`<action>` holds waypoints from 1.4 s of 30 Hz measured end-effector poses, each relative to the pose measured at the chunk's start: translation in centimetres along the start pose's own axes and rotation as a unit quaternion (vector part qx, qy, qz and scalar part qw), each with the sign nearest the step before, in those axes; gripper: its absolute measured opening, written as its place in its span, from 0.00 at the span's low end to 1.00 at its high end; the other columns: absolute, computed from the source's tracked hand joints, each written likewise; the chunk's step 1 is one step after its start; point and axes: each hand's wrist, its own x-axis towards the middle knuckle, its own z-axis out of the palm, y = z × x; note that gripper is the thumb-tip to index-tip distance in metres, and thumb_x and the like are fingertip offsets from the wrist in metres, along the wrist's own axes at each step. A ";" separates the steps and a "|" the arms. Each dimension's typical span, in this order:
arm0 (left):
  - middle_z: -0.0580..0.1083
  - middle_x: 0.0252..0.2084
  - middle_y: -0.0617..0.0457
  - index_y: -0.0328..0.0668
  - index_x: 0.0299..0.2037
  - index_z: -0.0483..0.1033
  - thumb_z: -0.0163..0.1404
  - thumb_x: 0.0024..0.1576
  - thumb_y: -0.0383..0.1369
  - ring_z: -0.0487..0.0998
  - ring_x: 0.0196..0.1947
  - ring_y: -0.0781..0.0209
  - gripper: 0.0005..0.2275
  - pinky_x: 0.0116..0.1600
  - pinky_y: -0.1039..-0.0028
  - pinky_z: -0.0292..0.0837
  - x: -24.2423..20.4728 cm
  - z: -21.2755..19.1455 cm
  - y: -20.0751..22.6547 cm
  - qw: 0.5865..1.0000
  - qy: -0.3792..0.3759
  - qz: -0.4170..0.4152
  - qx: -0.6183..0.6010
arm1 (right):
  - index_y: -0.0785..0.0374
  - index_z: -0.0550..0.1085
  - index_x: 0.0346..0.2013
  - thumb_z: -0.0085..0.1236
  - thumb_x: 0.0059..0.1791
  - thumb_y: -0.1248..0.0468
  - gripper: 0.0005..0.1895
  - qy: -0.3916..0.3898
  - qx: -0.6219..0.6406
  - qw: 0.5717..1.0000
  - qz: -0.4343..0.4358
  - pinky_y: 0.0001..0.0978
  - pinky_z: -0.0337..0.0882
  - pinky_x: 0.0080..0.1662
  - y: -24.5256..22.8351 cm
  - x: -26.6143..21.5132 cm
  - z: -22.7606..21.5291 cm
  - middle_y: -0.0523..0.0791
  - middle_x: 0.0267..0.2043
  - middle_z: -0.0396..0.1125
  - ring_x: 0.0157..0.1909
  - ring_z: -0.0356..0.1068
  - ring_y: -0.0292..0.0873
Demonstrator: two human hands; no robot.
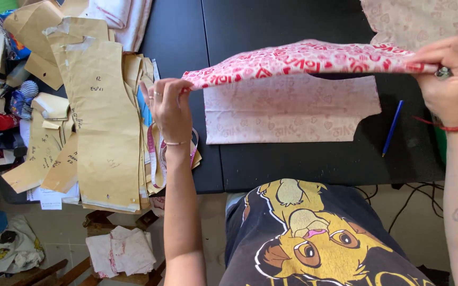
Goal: The person uses an electric fabric cutter to cut a piece of patterned fabric on a black table. They then fold the cut fabric and place it aside. Next, they position a paper pattern on a larger piece of fabric, trace its outline with a blue pencil, and cut the fabric along the traced lines using the electric cutter.
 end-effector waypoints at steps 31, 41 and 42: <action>0.69 0.34 0.58 0.50 0.33 0.71 0.51 0.47 0.40 0.71 0.35 0.61 0.09 0.49 0.62 0.60 -12.8 1.3 3.5 0.980 -0.185 -0.050 -0.062 | 0.68 0.59 0.48 0.54 0.48 0.65 0.19 -0.129 0.059 0.896 0.421 0.33 0.64 0.31 17.1 -11.9 -0.7 0.52 0.36 0.63 0.34 0.63 0.43; 0.65 0.53 0.45 0.45 0.54 0.61 0.25 0.45 0.59 0.67 0.51 0.55 0.33 0.45 0.76 0.66 -11.1 6.1 3.6 0.519 -0.243 -0.526 -0.629 | 0.62 0.57 0.47 0.50 0.41 0.65 0.22 -0.210 0.350 0.824 0.392 0.29 0.68 0.22 -13.8 1.9 10.0 0.52 0.31 0.64 0.26 0.68 0.44; 0.67 0.49 0.47 0.44 0.51 0.62 0.28 0.44 0.59 0.69 0.47 0.56 0.33 0.45 0.72 0.67 -10.6 6.3 3.8 0.497 -0.216 -0.569 -0.619 | 0.65 0.60 0.43 0.49 0.43 0.66 0.16 -0.194 0.282 0.860 0.379 0.27 0.65 0.20 -13.1 1.9 9.7 0.52 0.30 0.64 0.24 0.67 0.43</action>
